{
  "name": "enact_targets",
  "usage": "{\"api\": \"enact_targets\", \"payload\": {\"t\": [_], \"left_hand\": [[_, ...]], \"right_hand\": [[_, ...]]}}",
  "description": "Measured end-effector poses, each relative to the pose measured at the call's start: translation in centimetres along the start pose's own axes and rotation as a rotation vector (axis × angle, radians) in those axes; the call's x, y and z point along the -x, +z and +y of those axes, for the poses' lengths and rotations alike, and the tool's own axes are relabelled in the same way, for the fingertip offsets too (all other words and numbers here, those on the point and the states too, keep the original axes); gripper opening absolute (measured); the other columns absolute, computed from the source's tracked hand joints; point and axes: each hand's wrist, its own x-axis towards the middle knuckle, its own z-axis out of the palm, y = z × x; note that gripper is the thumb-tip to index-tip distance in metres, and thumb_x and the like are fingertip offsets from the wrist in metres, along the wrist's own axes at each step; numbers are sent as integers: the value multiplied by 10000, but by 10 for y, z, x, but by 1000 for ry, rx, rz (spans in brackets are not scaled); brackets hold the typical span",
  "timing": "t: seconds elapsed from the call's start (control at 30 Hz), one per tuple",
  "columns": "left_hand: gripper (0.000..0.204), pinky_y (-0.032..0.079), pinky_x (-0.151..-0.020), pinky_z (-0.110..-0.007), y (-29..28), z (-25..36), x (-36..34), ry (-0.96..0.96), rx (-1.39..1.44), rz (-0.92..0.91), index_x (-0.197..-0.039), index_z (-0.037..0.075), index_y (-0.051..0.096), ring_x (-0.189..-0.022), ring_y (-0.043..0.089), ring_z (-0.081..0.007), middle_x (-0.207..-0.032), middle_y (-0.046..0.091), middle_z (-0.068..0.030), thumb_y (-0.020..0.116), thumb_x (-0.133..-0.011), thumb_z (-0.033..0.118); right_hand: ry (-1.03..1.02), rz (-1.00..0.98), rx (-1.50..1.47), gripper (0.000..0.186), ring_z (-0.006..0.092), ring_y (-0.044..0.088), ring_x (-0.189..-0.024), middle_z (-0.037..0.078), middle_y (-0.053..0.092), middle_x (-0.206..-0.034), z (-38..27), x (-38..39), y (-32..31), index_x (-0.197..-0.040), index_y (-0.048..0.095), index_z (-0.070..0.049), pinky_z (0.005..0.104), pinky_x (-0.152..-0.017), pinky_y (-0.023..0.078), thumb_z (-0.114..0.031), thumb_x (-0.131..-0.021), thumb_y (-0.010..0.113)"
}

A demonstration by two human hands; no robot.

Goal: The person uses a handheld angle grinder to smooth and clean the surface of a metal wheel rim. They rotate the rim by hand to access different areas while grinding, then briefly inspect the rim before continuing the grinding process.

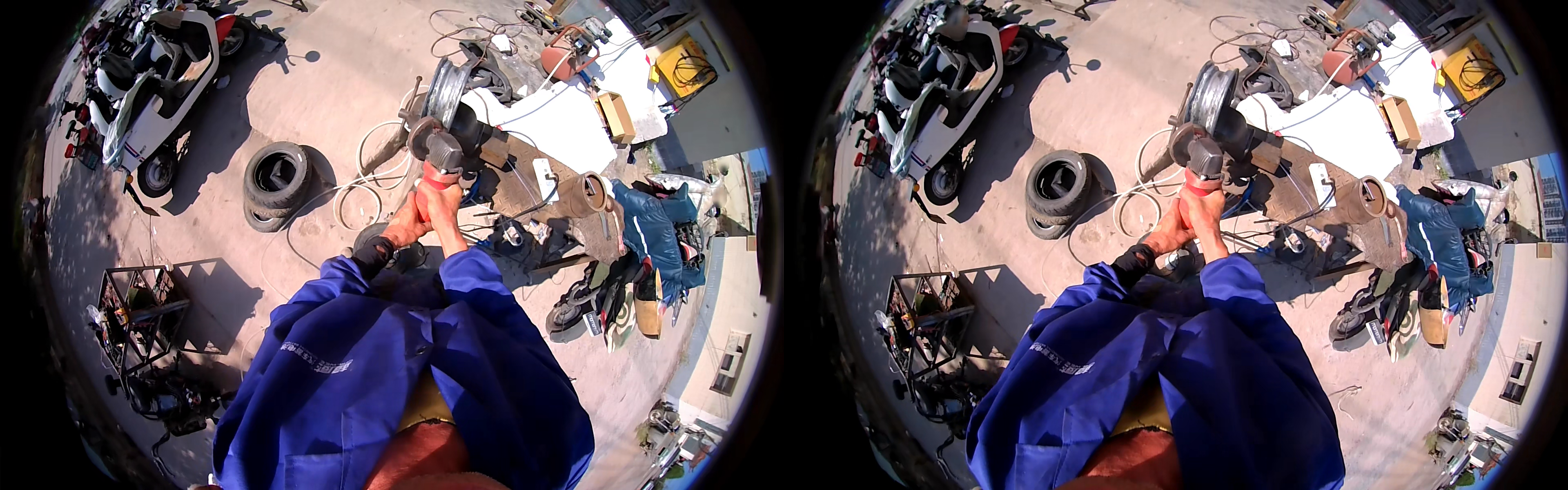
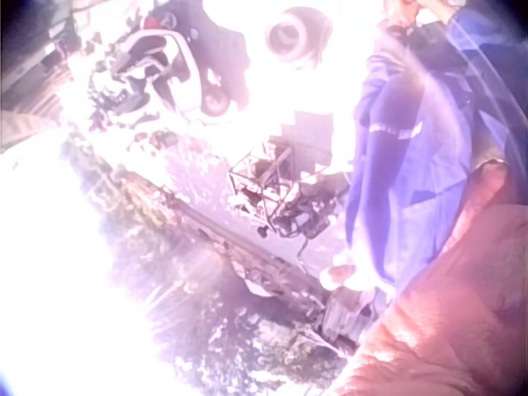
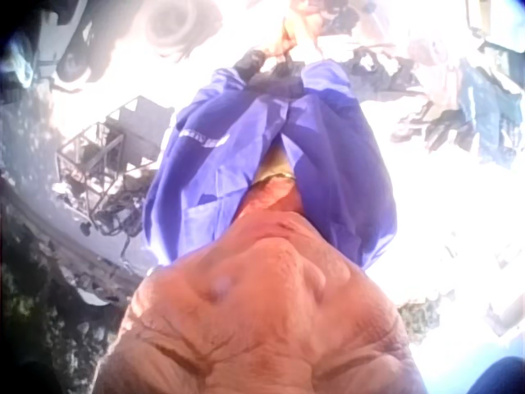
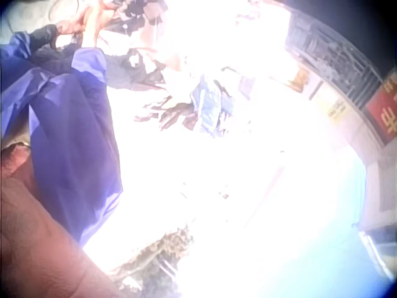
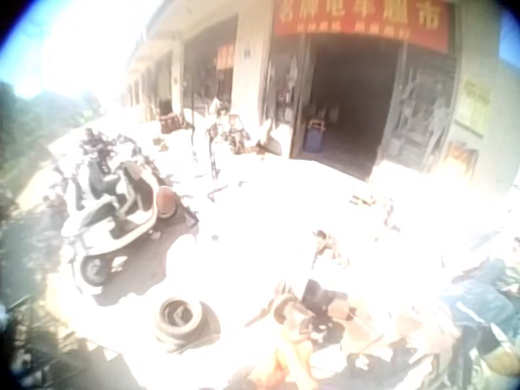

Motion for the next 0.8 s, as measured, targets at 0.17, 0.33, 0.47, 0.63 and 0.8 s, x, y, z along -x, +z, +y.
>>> {"api": "enact_targets", "payload": {"t": [0.17, 0.33, 0.47, 0.63, 0.8], "left_hand": [[976, 482, -1108, -457, -6, 5, -1, 7, -10, 15, -1479, 12, 352, -1309, 593, -400, -1390, 580, -234, 931, -755, 317], [892, 504, -1090, -433, 2, 6, 12, -104, -46, -74, -1475, 23, 370, -1315, 597, -360, -1398, 577, -222, 906, -793, 234], [929, 506, -1089, -435, 3, -12, 4, -2, 31, 1, -1497, 19, 347, -1312, 606, -349, -1380, 598, -225, 917, -789, 208], [881, 516, -1044, -487, -29, 47, 3, -56, 5, -54, -1423, 9, 340, -1271, 624, -432, -1337, 618, -271, 886, -820, 348], [919, 511, -1057, -474, -7, 10, 5, -48, -64, -61, -1447, 6, 343, -1285, 612, -409, -1349, 604, -247, 914, -798, 318]], "right_hand": [[-32, -6, -79, 288, 130, 653, -789, 13, 704, -939, -1, 0, 4, -998, 705, -21, 331, -742, 535, -104, -764, 851], [-14, 41, -173, 281, 121, 646, -799, 6, 694, -935, 16, 9, -3, -1006, 706, -16, 321, -747, 531, -80, -768, 841], [55, -33, -59, 278, 131, 652, -793, 20, 695, -918, -2, 2, 1, -998, 707, -9, 331, -751, 537, -94, -768, 840], [2, 13, -50, 301, 151, 673, -776, 40, 717, -898, -28, -5, 8, -964, 704, -7, 332, -744, 547, -150, -736, 839], [33, 35, -46, 288, 148, 665, -773, 32, 704, -893, -3, 4, -2, -968, 702, -12, 338, -739, 539, -133, -742, 836]]}}
